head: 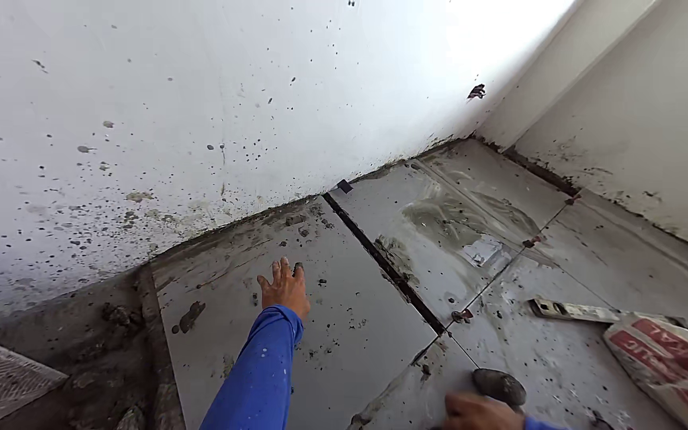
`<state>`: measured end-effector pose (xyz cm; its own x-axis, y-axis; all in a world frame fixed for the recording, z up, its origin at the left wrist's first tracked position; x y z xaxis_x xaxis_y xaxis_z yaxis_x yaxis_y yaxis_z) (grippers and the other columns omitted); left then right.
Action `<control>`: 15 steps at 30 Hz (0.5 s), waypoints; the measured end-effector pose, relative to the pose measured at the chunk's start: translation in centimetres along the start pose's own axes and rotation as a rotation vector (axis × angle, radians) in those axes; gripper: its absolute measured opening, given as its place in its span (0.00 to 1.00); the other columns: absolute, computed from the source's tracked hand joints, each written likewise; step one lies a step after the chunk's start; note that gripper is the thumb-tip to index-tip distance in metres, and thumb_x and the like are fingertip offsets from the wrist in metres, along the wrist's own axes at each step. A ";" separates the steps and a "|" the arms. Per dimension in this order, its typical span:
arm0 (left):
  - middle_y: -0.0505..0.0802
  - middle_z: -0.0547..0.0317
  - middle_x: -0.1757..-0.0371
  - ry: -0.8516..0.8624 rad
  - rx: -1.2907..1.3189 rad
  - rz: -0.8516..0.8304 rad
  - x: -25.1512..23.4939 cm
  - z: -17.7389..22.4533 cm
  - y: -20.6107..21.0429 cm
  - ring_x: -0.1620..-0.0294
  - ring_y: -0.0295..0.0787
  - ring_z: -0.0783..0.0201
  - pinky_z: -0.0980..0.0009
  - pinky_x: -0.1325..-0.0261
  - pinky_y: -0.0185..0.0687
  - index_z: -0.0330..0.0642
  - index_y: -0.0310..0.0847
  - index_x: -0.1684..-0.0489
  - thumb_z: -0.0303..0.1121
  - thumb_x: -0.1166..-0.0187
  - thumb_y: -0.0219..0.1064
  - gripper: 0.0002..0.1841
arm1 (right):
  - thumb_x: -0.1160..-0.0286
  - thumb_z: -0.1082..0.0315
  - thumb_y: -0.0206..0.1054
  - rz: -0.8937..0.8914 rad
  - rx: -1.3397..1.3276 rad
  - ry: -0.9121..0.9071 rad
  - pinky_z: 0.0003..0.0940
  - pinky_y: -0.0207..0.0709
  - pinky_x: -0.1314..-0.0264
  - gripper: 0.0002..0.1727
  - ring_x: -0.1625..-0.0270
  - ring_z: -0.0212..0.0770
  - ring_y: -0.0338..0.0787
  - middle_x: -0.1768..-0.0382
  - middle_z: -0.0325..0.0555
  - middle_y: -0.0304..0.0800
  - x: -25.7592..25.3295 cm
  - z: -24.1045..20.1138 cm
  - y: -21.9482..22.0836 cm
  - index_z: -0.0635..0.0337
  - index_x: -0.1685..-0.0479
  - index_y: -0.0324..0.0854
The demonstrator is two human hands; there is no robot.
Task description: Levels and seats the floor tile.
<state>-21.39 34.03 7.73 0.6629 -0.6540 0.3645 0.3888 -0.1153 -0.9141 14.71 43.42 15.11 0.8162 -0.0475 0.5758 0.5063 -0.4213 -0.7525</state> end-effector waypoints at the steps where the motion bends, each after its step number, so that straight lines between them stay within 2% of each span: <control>1: 0.53 0.43 0.04 -0.004 0.011 0.008 0.1 -0.6 0.1 0.04 0.44 0.37 0.23 0.17 0.49 0.53 0.61 0.08 0.47 0.30 0.75 0.44 | 0.38 0.71 0.75 -0.007 0.041 0.016 0.64 0.86 0.51 0.14 0.50 0.61 0.92 0.52 0.58 0.91 0.5 0.3 -2.5 0.53 0.51 0.92; 2: 0.54 0.43 0.04 -0.007 0.021 0.010 0.2 -1.2 0.3 0.04 0.43 0.37 0.24 0.17 0.50 0.53 0.61 0.08 0.48 0.31 0.75 0.45 | 0.40 0.70 0.76 -0.006 0.077 0.045 0.64 0.87 0.54 0.14 0.52 0.59 0.93 0.53 0.56 0.91 1.1 0.8 -4.9 0.51 0.53 0.93; 4: 0.53 0.43 0.04 -0.017 0.036 -0.001 0.4 -2.2 0.3 0.04 0.42 0.38 0.24 0.17 0.51 0.54 0.60 0.08 0.48 0.32 0.76 0.45 | 0.42 0.70 0.77 -0.034 0.100 0.154 0.64 0.85 0.51 0.13 0.49 0.59 0.92 0.52 0.54 0.92 2.9 1.1 -9.8 0.50 0.55 0.93; 6: 0.53 0.43 0.04 -0.040 0.043 -0.008 0.4 -2.9 0.1 0.04 0.43 0.37 0.25 0.18 0.54 0.54 0.60 0.08 0.48 0.31 0.76 0.46 | 0.44 0.68 0.78 0.011 0.118 0.203 0.62 0.85 0.49 0.12 0.48 0.56 0.91 0.54 0.51 0.92 5.2 1.5 -13.9 0.49 0.57 0.93; 9: 0.56 0.43 0.05 -0.065 0.053 -0.016 0.5 -3.3 0.0 0.08 0.53 0.36 0.28 0.23 0.65 0.54 0.61 0.08 0.45 0.32 0.78 0.46 | 0.48 0.70 0.78 0.174 0.121 0.157 0.59 0.86 0.53 0.15 0.53 0.53 0.93 0.57 0.49 0.93 8.8 2.0 -18.0 0.51 0.57 0.93; 11: 0.61 0.42 0.08 -0.069 0.036 -0.012 0.6 -3.3 0.1 0.12 0.61 0.36 0.33 0.29 0.74 0.56 0.61 0.08 0.44 0.34 0.79 0.47 | 0.44 0.73 0.78 0.180 0.112 0.183 0.61 0.85 0.52 0.16 0.52 0.57 0.93 0.54 0.55 0.93 11.6 1.6 -19.5 0.56 0.53 0.93; 13: 0.67 0.42 0.11 -0.086 0.023 -0.003 0.6 -3.7 0.0 0.16 0.67 0.37 0.35 0.34 0.79 0.57 0.61 0.08 0.43 0.36 0.80 0.47 | 0.38 0.79 0.74 0.145 0.083 0.258 0.67 0.81 0.43 0.14 0.47 0.67 0.91 0.50 0.66 0.91 14.1 0.2 -20.4 0.67 0.51 0.91; 14: 0.70 0.41 0.13 -0.109 0.020 -0.004 0.6 -4.1 0.1 0.16 0.68 0.37 0.36 0.35 0.80 0.57 0.61 0.08 0.43 0.36 0.81 0.48 | 0.34 0.81 0.71 0.111 0.083 0.302 0.67 0.81 0.40 0.14 0.45 0.71 0.90 0.49 0.72 0.90 14.8 -1.1 -21.0 0.73 0.49 0.89; 15: 0.72 0.41 0.15 -0.137 0.013 -0.005 0.7 -4.7 0.3 0.16 0.68 0.37 0.37 0.36 0.81 0.55 0.61 0.08 0.44 0.36 0.81 0.48 | 0.32 0.84 0.69 0.090 0.097 0.353 0.62 0.81 0.38 0.12 0.46 0.71 0.90 0.51 0.77 0.89 14.4 -3.7 -21.6 0.80 0.50 0.87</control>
<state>-23.87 30.01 6.90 0.7418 -0.5452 0.3905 0.3997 -0.1082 -0.9102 14.54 48.50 40.86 0.7209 -0.3968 0.5683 0.4752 -0.3139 -0.8220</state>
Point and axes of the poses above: each hand's wrist, its own x-axis away from the middle knuckle, its own y-axis out of the palm, z = x × y, the point moved 3 cm from there along -x, towards the middle knuckle
